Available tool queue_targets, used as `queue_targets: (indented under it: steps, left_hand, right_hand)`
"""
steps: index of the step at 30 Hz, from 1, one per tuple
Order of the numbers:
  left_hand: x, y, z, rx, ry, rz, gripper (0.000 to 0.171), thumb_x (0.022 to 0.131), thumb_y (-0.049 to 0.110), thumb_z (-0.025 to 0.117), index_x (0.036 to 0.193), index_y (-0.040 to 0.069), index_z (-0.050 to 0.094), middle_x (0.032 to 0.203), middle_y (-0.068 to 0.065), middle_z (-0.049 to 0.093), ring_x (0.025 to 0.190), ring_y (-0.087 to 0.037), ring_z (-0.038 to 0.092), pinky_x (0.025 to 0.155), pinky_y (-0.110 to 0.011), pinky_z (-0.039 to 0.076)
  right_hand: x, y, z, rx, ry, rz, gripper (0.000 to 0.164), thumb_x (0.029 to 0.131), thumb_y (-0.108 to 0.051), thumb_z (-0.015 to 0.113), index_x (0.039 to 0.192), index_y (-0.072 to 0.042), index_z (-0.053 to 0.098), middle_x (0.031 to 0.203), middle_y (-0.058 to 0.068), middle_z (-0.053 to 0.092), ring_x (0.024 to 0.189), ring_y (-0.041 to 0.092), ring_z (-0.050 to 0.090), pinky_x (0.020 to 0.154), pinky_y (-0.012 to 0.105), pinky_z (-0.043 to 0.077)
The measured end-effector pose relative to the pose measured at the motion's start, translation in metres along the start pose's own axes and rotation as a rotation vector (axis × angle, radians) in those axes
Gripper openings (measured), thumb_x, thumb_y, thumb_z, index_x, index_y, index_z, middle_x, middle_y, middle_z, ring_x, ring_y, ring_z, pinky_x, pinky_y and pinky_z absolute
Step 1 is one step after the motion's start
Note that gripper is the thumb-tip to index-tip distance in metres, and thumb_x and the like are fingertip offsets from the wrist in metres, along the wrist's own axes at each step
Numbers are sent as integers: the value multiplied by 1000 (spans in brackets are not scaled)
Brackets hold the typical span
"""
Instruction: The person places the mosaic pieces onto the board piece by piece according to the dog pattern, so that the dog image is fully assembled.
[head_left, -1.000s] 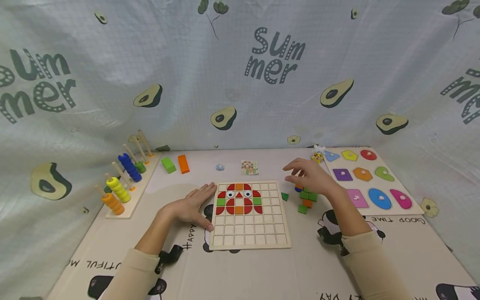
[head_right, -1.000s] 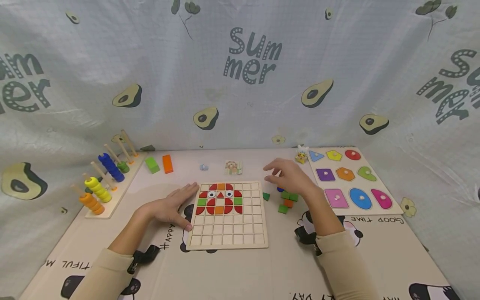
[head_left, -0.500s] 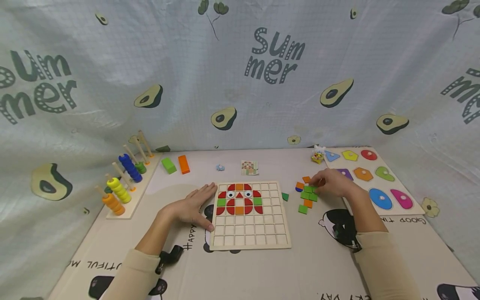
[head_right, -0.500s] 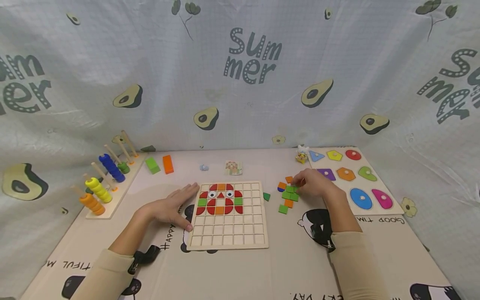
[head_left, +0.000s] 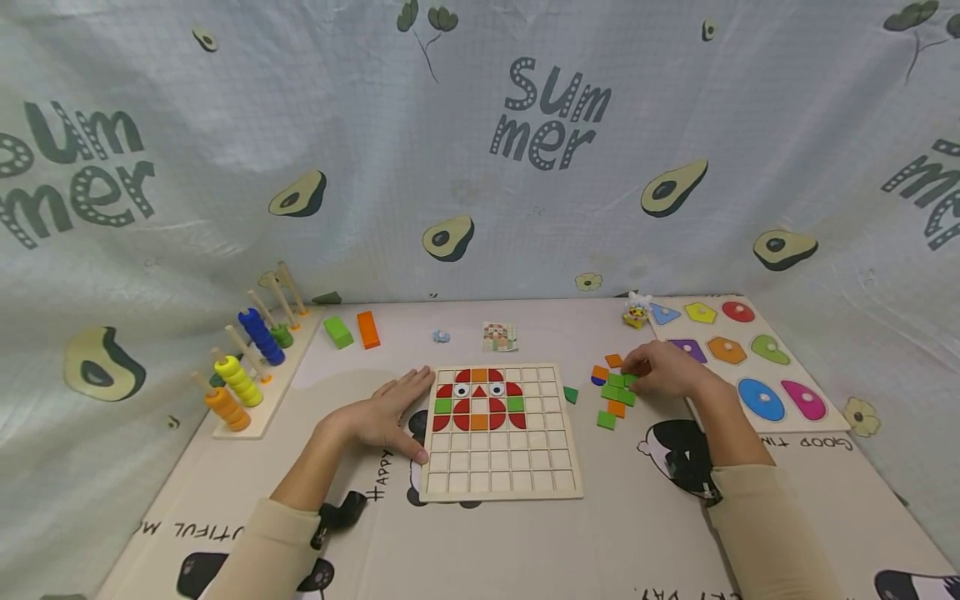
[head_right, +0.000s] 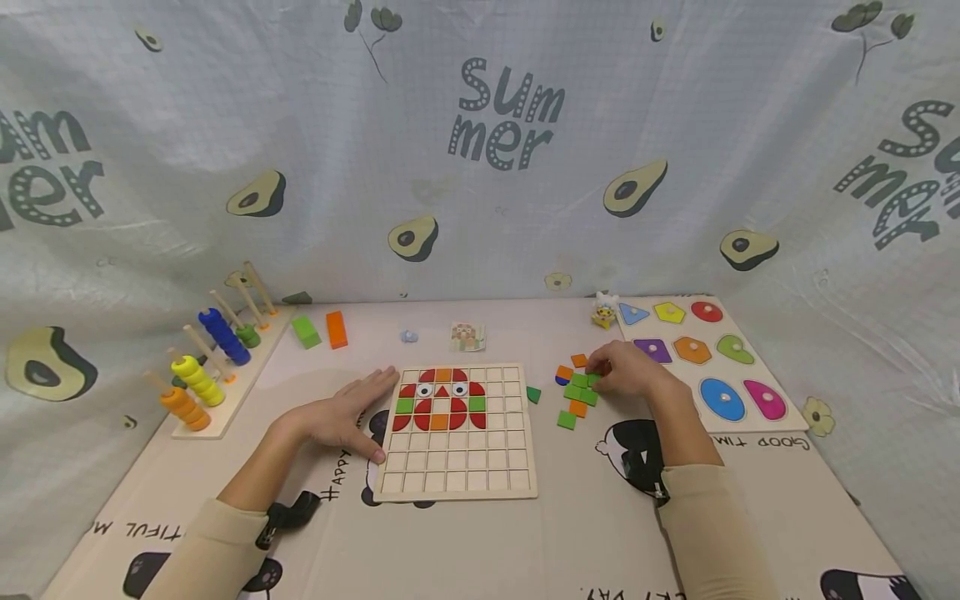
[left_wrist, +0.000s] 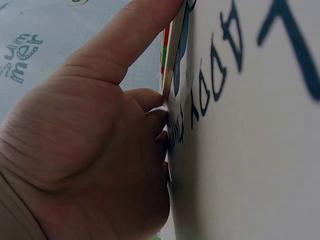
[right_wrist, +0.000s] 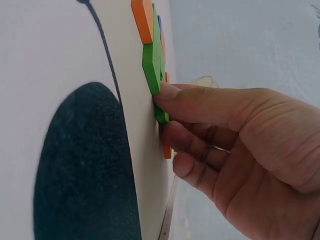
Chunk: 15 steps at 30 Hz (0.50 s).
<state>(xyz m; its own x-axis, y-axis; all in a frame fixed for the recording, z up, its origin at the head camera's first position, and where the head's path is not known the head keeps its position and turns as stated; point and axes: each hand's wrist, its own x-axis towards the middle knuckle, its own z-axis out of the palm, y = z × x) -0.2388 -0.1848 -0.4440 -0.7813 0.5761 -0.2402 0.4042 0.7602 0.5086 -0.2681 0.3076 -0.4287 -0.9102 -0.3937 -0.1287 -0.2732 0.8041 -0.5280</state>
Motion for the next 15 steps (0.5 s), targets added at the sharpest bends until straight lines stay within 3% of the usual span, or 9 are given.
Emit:
queue_targets:
  steps: [4,10,15]
  left_hand:
    - [0,1,0,-1,1,-3,130,58,65,80,156,20,8,162,2,1,148,-21,-4,118,-51,2]
    - [-1,1,-1,-7,2,-10,130,57,65,81,156,21,8,162,2,1,148,-21,-4,118,-51,1]
    - [-1,2,0,-9,4,-10,130,58,64,82,156,20,9,162,1,2,148,-21,-4,118,-50,2]
  right_hand:
    - [-2,-1,-2,11,4,11,19,82,-10,75,100,-13,70,96,0,67,92,23,58,85,43,52]
    - [-3,-3,-8,66,-18,48,12,83,-10,73,93,-12,68,81,2,61,76,22,55,68,34,48]
    - [-3,-21,-12,125,5,-20,7,87,-8,69,93,-10,66,79,3,61,71,23,55,62,34,50]
